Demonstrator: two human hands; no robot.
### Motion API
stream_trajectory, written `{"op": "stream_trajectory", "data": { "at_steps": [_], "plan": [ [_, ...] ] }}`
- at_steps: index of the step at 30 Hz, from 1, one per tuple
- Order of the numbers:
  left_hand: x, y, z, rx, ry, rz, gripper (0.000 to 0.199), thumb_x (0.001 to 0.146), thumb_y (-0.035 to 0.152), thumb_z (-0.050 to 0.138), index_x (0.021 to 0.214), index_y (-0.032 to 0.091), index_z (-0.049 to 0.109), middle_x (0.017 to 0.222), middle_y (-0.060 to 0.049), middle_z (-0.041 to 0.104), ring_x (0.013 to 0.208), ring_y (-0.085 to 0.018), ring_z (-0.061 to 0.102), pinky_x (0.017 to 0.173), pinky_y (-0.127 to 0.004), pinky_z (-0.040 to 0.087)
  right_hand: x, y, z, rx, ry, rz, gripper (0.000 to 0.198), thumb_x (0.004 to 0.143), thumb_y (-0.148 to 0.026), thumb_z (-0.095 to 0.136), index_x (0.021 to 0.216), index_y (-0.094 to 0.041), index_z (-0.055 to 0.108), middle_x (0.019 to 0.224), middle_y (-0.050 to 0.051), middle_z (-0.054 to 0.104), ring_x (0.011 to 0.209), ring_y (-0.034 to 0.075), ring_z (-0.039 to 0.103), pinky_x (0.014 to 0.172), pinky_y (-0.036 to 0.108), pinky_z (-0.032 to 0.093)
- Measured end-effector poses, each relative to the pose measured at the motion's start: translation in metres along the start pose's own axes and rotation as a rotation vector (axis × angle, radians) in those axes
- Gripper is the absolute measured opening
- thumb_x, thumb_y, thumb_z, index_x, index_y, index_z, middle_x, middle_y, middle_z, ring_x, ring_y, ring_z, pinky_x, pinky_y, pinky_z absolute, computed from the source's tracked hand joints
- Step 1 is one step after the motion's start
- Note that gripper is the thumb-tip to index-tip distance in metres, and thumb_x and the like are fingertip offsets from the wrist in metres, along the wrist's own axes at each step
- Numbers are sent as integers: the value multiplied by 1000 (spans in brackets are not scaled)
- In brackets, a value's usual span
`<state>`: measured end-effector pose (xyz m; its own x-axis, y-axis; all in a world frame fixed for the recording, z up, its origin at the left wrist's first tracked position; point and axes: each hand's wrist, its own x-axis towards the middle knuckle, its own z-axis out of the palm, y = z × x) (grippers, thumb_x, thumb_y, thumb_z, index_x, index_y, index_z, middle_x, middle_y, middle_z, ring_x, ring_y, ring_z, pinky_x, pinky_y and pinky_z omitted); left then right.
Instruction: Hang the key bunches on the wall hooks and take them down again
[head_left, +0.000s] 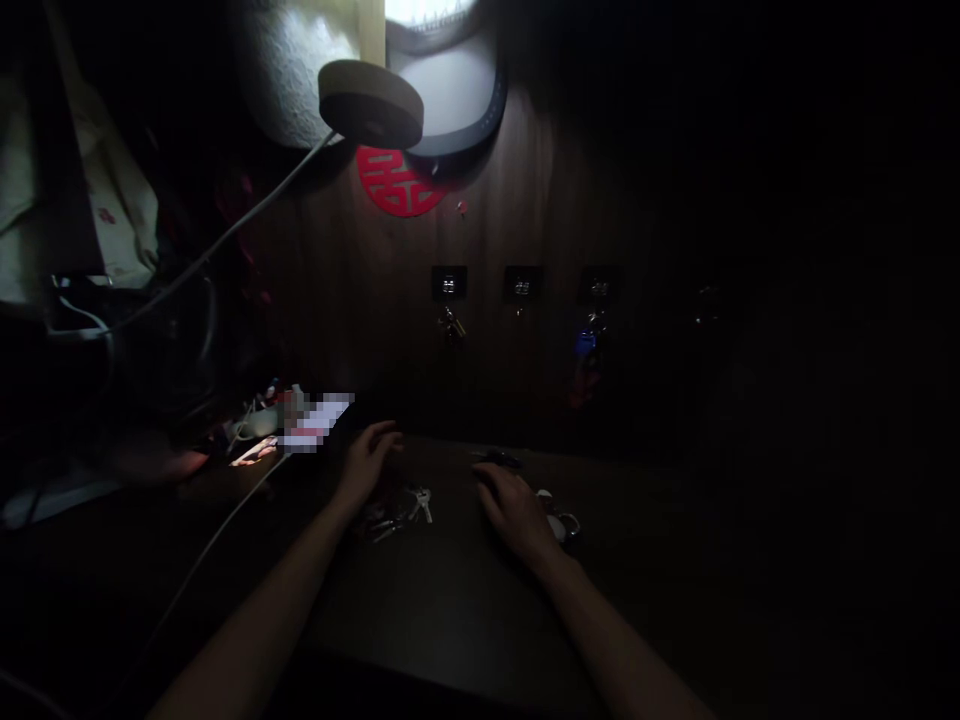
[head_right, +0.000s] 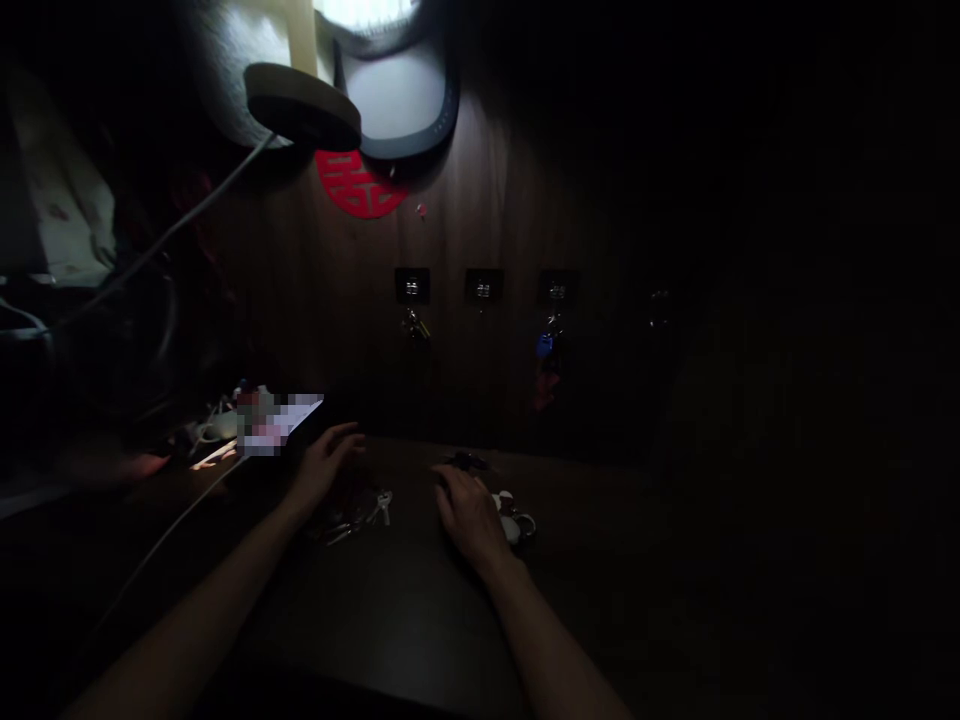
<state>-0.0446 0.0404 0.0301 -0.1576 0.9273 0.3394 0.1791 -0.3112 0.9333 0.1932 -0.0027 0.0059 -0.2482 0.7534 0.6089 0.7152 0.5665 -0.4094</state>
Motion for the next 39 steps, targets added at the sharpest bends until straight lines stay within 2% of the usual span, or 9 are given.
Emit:
{"op": "stream_trajectory", "data": {
  "at_steps": [5,10,15,20,24,29,32,36,39],
  "plan": [
    [-23,-19,-2,321,-5,205,28,83,32,45,104,22,59,103,-5,65,95,-20,61,85,-35,45,0,-2,-1,-52,-50,11,29,86,-20,42,112,-22,53,111,7,63,102,20,59,88,37,44],
    [-31,-25,-4,669,-124,342,22,82,26,48,97,22,63,102,-5,66,98,-22,58,89,-37,42,-2,-1,-2,-127,-102,-7,30,85,-18,43,112,-21,54,111,7,63,98,20,60,85,36,45],
    [-29,-22,-11,872,-180,267,19,79,18,50,90,23,65,102,-4,67,102,-23,58,92,-39,38,-3,2,-7,-230,-133,47,30,85,-18,42,112,-22,55,113,6,62,97,20,60,83,34,44],
    [-24,-23,-27,969,-57,152,22,80,16,48,93,22,64,106,-4,67,103,-23,58,90,-37,39,-4,7,-13,-296,-141,117,29,87,-20,41,112,-24,54,115,4,62,98,19,61,81,31,43],
    [-18,-26,-42,966,62,100,25,83,19,44,101,21,61,104,-5,68,94,-22,62,84,-33,42,-4,10,-17,-391,-166,148,27,87,-20,40,109,-23,55,111,4,64,96,19,61,80,31,42],
    [-22,-20,-36,938,100,172,25,83,20,44,102,22,61,103,-4,68,94,-21,62,87,-33,42,-4,8,-18,-476,-173,98,27,84,-15,43,106,-21,57,107,6,65,95,19,61,79,30,41],
    [-30,-16,-19,946,21,263,25,83,20,45,102,24,62,104,-3,68,98,-20,60,92,-35,38,-3,3,-14,-465,-177,26,26,83,-14,45,105,-20,57,104,7,65,95,20,59,80,31,40],
    [-38,-19,2,874,-227,356,27,85,23,45,106,23,62,108,-4,66,101,-20,57,91,-36,38,-3,0,-4,-431,-201,-67,25,81,-12,45,102,-18,57,98,8,65,93,19,58,81,31,39],
    [-41,-22,7,773,-373,380,26,85,25,45,103,24,64,106,-4,66,100,-20,56,88,-33,41,-4,-1,1,-431,-222,-123,22,83,-13,44,99,-18,57,96,9,64,91,20,57,80,31,38]
  ]
}}
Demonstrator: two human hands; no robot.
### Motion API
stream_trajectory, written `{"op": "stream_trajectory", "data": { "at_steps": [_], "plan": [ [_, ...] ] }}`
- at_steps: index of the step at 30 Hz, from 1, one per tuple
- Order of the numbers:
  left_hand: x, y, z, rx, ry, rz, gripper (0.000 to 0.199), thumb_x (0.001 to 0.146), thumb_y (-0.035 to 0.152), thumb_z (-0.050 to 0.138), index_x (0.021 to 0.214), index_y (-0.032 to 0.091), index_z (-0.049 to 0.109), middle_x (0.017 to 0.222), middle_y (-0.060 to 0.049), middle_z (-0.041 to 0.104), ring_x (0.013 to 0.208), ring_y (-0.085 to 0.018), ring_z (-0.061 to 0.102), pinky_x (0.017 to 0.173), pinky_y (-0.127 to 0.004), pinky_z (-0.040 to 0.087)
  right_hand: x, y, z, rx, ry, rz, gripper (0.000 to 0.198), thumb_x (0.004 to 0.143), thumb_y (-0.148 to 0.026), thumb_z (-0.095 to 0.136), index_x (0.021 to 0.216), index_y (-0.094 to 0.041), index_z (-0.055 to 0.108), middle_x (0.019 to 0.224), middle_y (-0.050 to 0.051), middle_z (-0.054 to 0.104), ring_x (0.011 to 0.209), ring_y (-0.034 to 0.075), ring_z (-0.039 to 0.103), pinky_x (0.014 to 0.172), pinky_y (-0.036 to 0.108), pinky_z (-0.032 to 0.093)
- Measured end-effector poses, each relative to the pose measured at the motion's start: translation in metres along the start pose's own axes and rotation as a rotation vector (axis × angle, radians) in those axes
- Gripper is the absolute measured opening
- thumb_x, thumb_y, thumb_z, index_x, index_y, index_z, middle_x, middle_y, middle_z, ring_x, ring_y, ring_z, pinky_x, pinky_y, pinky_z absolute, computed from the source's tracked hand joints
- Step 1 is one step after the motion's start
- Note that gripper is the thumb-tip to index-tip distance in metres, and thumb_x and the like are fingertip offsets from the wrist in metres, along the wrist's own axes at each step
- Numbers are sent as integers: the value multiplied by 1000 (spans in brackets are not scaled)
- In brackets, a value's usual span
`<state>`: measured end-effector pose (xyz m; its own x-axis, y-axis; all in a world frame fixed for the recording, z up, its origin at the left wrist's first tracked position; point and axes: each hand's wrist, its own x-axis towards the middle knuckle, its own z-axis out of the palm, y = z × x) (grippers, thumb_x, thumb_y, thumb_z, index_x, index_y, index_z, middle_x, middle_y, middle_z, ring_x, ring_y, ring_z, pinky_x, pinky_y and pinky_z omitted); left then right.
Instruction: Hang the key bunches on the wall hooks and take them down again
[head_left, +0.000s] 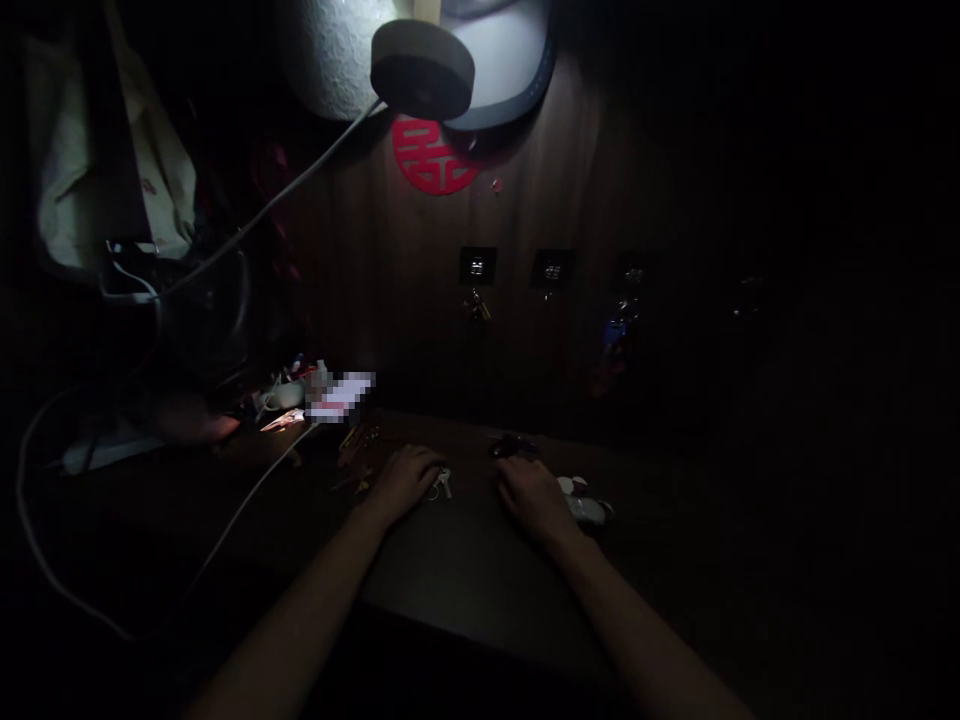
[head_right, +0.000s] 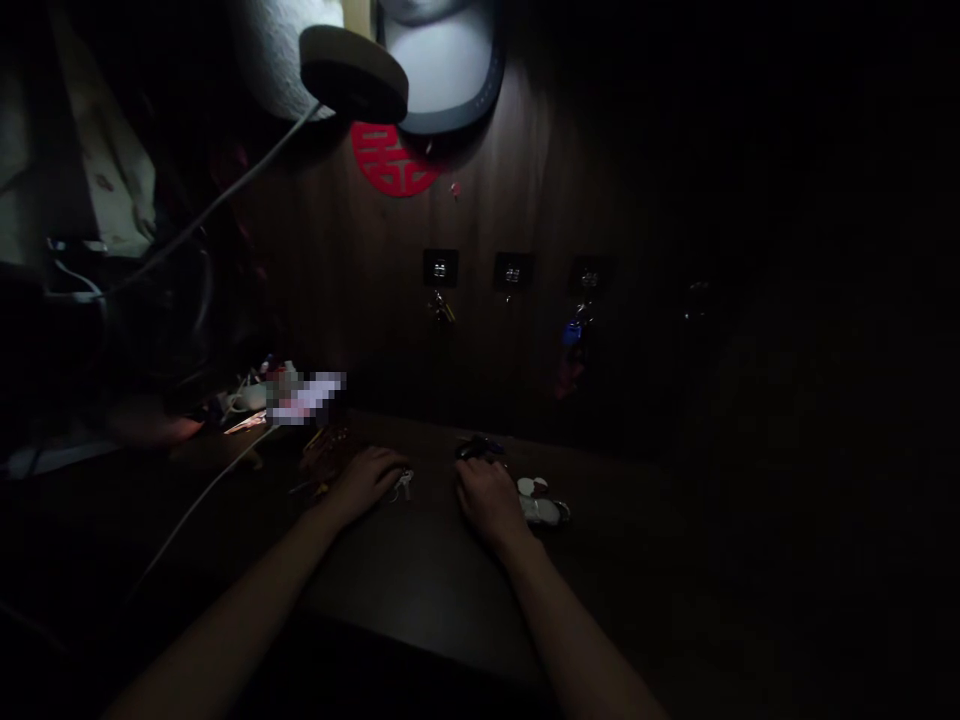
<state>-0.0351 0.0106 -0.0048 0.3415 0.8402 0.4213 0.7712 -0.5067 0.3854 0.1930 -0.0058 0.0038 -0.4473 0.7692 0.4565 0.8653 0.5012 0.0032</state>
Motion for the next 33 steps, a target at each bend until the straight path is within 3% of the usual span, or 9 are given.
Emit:
{"op": "stream_trajectory", "data": {
  "at_steps": [4,8,13,17,20,23,28,33],
  "plan": [
    [-1,2,2,-101,-30,56,31,85,25,47,113,26,59,110,-4,63,101,-19,54,89,-32,40,1,-3,-4,-8,0,-39,19,84,-15,43,95,-18,58,93,9,64,87,20,56,77,31,38],
    [2,11,9,-104,-88,102,21,84,28,49,99,24,64,101,-4,62,94,-18,56,83,-29,41,4,-4,-15,13,-46,-92,17,83,-13,43,89,-19,58,88,7,64,84,18,56,76,29,37],
    [14,29,21,-184,-65,-57,17,83,28,47,83,20,62,84,-3,62,79,-17,57,72,-27,41,0,-1,-19,85,-65,-99,18,82,-13,44,92,-20,58,91,6,65,86,18,57,77,29,37],
    [29,43,31,-593,83,-247,17,79,30,48,72,18,59,71,0,61,73,-16,56,69,-25,41,-7,-1,-10,191,94,76,26,83,-11,42,104,-18,56,99,7,65,93,20,57,80,32,37],
    [40,52,39,-780,228,-360,22,76,36,49,73,17,59,73,0,62,75,-16,56,70,-25,42,-11,-1,-4,251,227,158,27,84,-13,41,107,-19,55,103,7,64,97,20,56,85,35,35],
    [49,61,46,-826,270,-394,31,77,44,46,80,15,59,76,-2,63,75,-16,57,69,-26,43,-11,1,-5,304,303,190,28,85,-16,40,108,-20,55,105,7,64,99,20,55,87,36,34],
    [60,77,44,-891,318,-384,33,71,47,54,74,16,61,71,-1,62,73,-16,56,68,-25,42,-9,7,-7,419,358,285,32,84,-21,43,114,-21,53,109,7,64,100,21,56,89,37,36],
    [59,84,44,-855,343,-393,30,71,46,53,70,17,58,65,1,59,67,-15,55,63,-24,43,-5,6,-4,472,359,227,34,80,-20,47,114,-24,54,107,6,65,98,20,58,89,36,38]
  ]
}}
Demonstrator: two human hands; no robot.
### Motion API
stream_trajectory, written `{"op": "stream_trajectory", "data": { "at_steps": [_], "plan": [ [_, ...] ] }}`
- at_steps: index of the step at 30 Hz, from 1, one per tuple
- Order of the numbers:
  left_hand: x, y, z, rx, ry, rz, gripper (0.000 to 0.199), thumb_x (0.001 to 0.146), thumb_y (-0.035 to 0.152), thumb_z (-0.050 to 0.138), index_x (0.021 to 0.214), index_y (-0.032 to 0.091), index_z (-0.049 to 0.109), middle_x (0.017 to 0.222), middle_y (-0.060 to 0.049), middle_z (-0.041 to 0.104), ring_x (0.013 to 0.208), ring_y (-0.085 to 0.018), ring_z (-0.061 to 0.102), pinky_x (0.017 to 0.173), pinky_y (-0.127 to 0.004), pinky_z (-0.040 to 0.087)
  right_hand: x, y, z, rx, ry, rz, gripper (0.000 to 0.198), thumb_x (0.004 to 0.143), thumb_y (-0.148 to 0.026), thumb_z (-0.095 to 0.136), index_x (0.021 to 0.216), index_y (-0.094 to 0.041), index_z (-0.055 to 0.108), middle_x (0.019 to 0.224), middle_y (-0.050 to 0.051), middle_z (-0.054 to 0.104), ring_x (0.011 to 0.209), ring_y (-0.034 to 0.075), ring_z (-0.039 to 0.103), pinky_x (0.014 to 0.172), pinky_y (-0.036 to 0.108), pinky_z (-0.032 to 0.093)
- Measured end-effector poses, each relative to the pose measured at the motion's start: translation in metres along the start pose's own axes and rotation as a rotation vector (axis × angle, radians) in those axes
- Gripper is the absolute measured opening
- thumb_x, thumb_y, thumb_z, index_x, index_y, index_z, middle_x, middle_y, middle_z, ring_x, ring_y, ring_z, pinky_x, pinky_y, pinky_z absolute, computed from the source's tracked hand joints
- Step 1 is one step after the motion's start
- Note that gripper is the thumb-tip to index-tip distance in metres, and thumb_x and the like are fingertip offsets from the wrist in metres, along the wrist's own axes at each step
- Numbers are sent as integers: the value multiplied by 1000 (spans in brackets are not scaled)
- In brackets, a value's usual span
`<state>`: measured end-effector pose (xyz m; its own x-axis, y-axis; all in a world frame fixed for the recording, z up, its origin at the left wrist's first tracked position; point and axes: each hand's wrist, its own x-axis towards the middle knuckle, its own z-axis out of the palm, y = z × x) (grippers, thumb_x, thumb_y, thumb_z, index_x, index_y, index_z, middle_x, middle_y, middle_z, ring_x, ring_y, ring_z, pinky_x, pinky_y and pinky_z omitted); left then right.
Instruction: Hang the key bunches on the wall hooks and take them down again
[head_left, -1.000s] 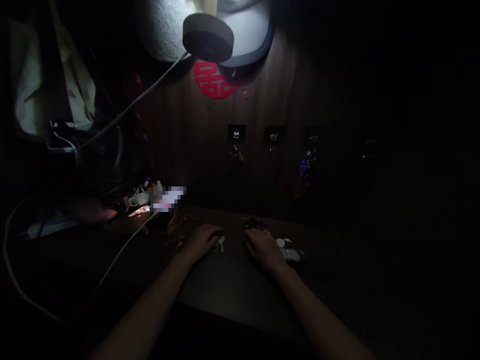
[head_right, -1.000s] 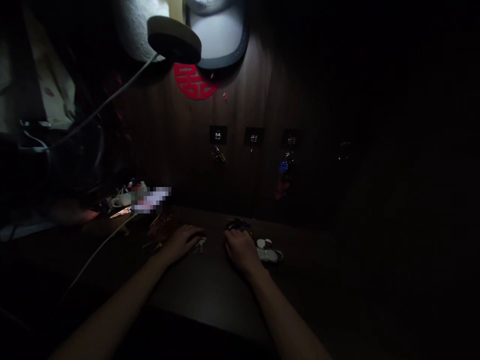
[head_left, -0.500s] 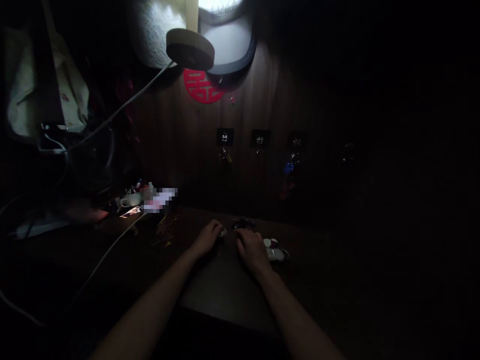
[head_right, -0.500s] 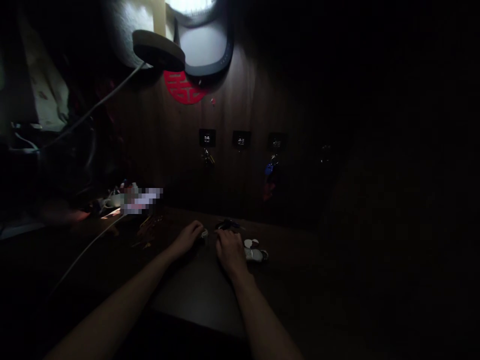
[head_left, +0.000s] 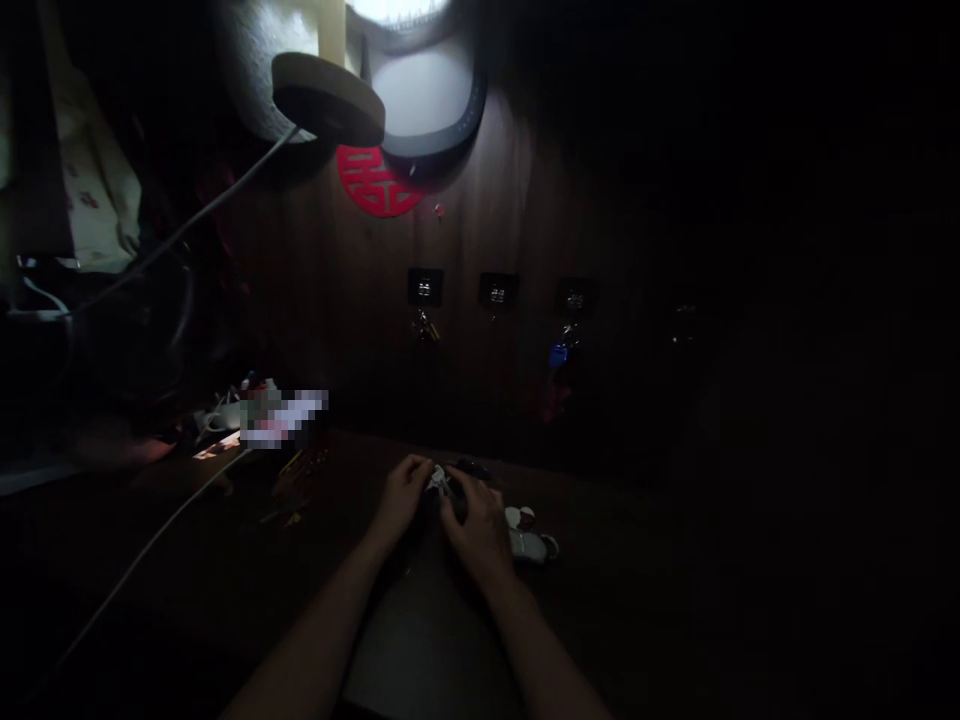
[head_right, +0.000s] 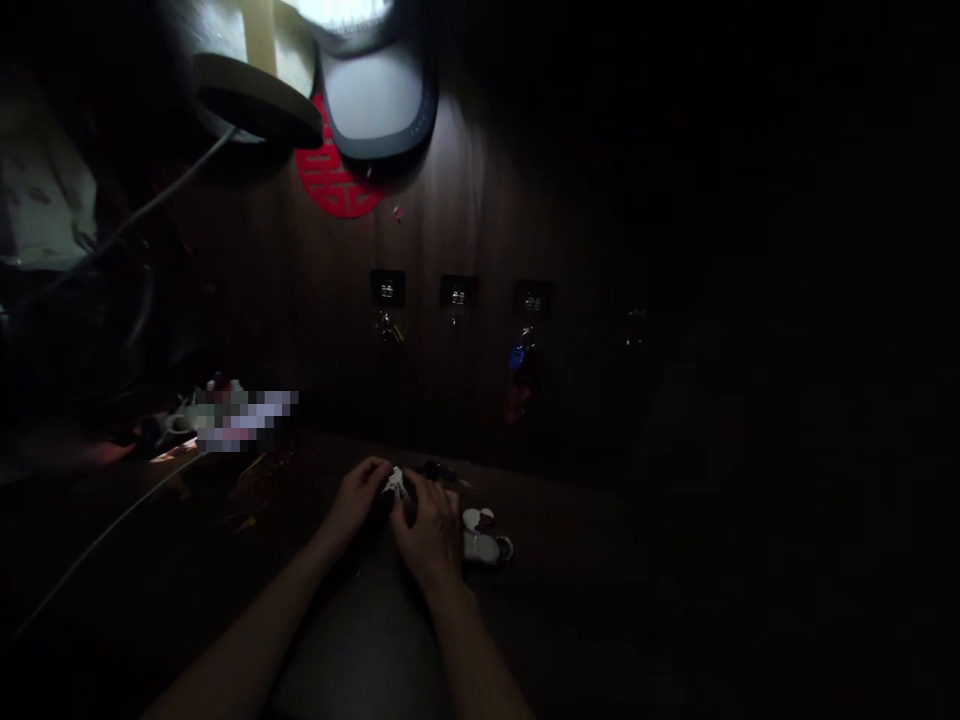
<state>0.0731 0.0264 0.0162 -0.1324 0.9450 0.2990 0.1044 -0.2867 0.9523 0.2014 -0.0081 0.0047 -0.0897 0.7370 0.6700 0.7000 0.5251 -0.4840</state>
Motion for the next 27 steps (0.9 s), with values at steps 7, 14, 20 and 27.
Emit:
{"op": "stream_trajectory", "data": {
  "at_steps": [7,14,20,27],
  "plan": [
    [3,-5,0,-29,-5,-3,26,72,43,53,71,17,57,66,2,58,66,-13,55,64,-22,43,3,3,7,8,-20,-15,24,84,-20,45,104,-21,58,98,6,67,93,19,60,85,34,40],
    [-10,2,-9,-99,-80,-78,33,71,47,57,85,18,61,80,-2,66,75,-16,62,68,-25,47,9,7,8,-49,-36,-4,24,83,-15,41,92,-20,63,94,5,68,85,18,62,80,32,42],
    [-14,2,-11,-414,-147,-164,38,68,37,65,101,17,60,94,-6,69,81,-17,65,73,-28,49,7,-1,4,51,-9,-20,27,84,-19,42,105,-20,58,103,6,66,96,19,60,86,33,42],
    [-16,4,-16,-375,-160,-106,38,69,28,63,105,15,58,98,-9,69,87,-18,65,78,-30,49,5,-1,8,92,19,-10,28,82,-16,41,104,-19,57,102,8,65,97,19,59,85,33,45]
  ]
}}
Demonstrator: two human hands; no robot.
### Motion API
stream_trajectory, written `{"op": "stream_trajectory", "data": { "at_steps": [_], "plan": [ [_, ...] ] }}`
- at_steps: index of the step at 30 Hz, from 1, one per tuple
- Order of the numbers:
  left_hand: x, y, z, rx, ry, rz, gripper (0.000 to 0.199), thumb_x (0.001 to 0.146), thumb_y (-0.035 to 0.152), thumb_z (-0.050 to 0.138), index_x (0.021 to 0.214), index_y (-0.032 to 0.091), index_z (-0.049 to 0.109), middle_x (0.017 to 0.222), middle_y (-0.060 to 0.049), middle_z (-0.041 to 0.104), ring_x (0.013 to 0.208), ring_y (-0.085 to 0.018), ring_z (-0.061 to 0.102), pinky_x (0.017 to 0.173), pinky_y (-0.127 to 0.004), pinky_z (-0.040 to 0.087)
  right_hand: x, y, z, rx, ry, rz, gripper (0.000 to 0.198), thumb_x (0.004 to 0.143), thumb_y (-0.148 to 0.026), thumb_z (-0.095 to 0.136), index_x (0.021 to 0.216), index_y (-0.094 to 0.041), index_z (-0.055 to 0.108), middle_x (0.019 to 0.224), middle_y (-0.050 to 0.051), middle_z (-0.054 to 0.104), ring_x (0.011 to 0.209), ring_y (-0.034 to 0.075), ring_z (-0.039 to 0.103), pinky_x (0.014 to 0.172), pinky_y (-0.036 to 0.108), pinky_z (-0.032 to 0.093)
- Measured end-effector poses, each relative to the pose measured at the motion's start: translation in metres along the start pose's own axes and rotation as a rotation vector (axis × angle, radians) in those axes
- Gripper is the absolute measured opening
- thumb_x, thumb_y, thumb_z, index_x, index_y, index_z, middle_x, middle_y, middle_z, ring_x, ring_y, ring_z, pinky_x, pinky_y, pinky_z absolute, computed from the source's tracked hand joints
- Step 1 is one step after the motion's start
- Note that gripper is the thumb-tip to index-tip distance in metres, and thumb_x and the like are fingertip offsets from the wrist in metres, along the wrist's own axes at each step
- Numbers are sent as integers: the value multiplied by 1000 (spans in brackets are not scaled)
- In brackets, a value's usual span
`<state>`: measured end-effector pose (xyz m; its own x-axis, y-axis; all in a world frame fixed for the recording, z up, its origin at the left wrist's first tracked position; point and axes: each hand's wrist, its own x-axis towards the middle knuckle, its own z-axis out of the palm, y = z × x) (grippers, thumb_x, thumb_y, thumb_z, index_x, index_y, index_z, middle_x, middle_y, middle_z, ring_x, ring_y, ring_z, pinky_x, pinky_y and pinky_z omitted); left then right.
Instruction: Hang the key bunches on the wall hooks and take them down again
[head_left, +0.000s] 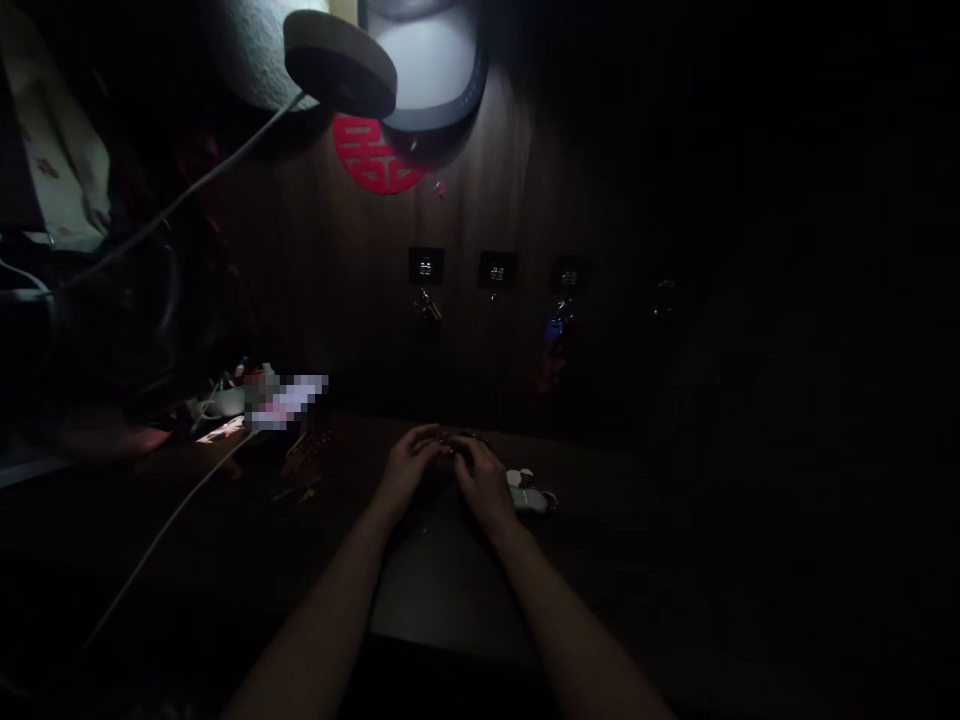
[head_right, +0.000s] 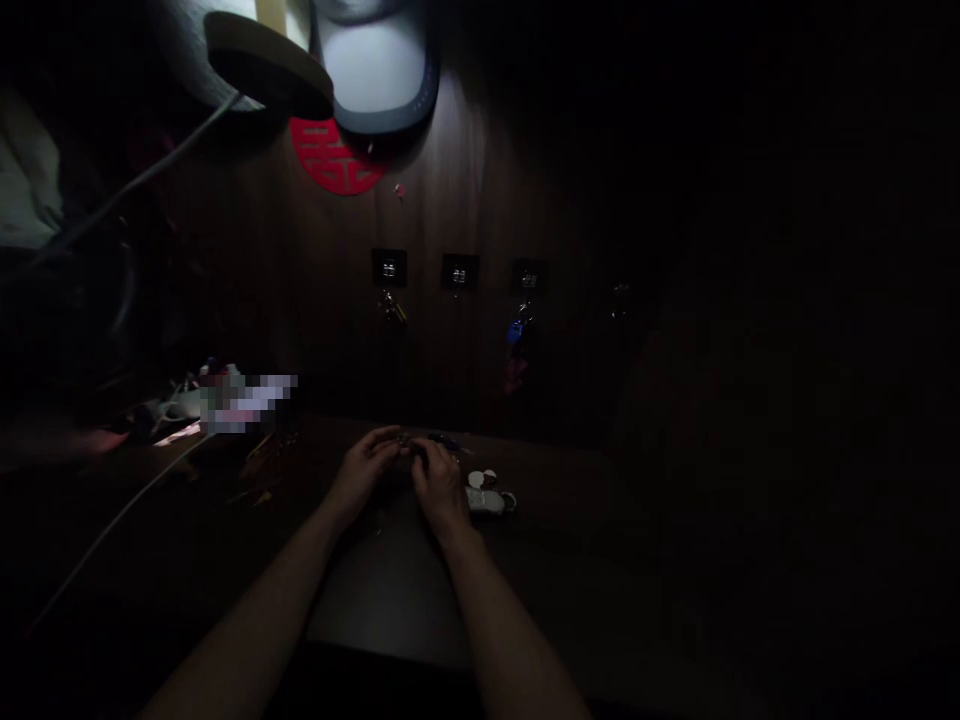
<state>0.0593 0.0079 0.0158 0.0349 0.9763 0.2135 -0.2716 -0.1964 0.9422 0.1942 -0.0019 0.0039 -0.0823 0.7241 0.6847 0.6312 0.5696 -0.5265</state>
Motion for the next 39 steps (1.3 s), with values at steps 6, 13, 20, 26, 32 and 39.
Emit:
{"op": "stream_trajectory", "data": {
  "at_steps": [6,13,20,26,32,39],
  "plan": [
    [4,-5,-5,237,45,71,28,73,31,56,95,17,64,88,-4,69,78,-16,63,73,-28,49,1,-3,-6,10,64,12,24,85,-19,40,99,-19,60,98,8,66,94,19,60,84,32,45],
    [0,0,-2,312,-6,108,29,75,37,53,90,17,68,85,-3,67,75,-16,58,61,-22,44,1,-8,-11,173,169,101,22,84,-25,41,93,-20,61,91,6,67,88,17,61,79,29,45],
    [-4,1,4,246,-133,53,33,77,43,53,93,17,66,85,-2,66,72,-14,58,58,-21,42,8,-4,-9,485,246,416,20,74,-33,49,80,-18,60,64,-1,60,54,12,55,56,24,43],
    [-5,-7,6,352,-129,188,32,70,30,63,100,19,56,90,-3,66,87,-17,61,79,-29,46,11,-1,-10,668,317,526,22,66,-35,54,77,-17,60,59,-2,59,49,10,53,49,22,41],
    [-8,-8,5,593,-27,394,13,72,24,62,83,20,56,85,0,64,84,-16,61,79,-29,45,10,-4,-8,740,295,536,21,65,-34,57,77,-17,61,61,-2,62,48,10,55,48,21,42],
    [-10,-7,8,692,-11,639,8,74,25,61,79,19,59,83,-2,62,83,-16,59,77,-29,45,10,-4,-8,776,293,530,22,65,-34,58,77,-17,61,61,0,64,50,12,58,47,21,42]
  ]
}}
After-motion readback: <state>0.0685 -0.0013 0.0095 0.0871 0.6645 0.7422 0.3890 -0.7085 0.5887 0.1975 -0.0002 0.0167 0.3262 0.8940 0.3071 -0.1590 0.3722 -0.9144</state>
